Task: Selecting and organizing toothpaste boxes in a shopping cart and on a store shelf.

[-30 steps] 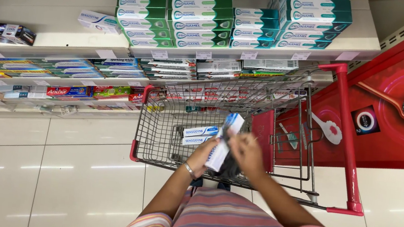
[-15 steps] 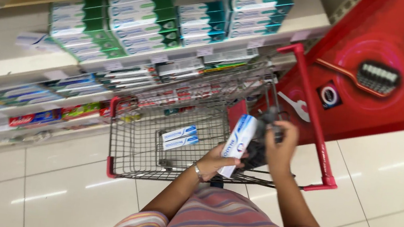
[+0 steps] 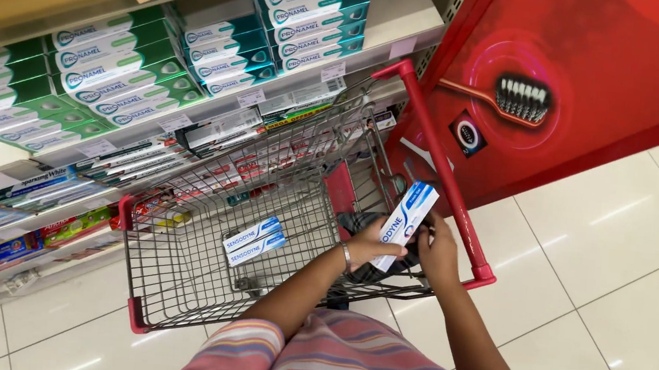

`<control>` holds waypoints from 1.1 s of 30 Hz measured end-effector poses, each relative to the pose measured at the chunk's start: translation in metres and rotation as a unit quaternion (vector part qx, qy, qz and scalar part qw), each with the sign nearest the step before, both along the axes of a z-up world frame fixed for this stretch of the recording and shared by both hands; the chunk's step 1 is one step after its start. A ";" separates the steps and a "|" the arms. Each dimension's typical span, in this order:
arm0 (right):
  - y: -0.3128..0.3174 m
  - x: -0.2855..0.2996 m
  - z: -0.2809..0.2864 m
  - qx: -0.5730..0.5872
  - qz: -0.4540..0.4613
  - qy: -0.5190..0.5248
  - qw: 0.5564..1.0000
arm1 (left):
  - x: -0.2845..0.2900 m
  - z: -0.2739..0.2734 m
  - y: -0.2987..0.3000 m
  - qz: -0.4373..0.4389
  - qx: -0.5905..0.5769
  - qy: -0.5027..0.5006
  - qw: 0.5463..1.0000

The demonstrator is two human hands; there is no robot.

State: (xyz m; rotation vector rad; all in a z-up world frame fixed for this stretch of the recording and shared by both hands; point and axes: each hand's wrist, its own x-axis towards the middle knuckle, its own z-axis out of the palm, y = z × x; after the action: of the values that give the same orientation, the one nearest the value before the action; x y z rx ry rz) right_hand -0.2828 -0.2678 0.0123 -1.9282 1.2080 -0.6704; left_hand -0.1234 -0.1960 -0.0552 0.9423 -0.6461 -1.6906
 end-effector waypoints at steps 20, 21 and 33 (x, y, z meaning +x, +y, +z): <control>-0.025 0.155 0.197 -0.225 0.254 -0.072 0.938 | 0.200 0.233 0.043 0.115 -0.197 -0.715 0.661; -0.024 0.170 0.220 -0.381 0.253 -0.030 0.889 | 0.210 0.269 0.047 0.123 -0.175 -0.755 0.620; -0.039 0.319 0.461 -0.728 0.123 -0.092 0.668 | 0.328 0.542 0.038 0.304 -0.321 -0.886 0.143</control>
State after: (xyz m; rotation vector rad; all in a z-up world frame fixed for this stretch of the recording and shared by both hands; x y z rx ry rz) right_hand 0.0363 -0.3069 0.4737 -2.9846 -0.0123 -1.9954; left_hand 0.2042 -0.1577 0.4864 1.6865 -1.7237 1.3964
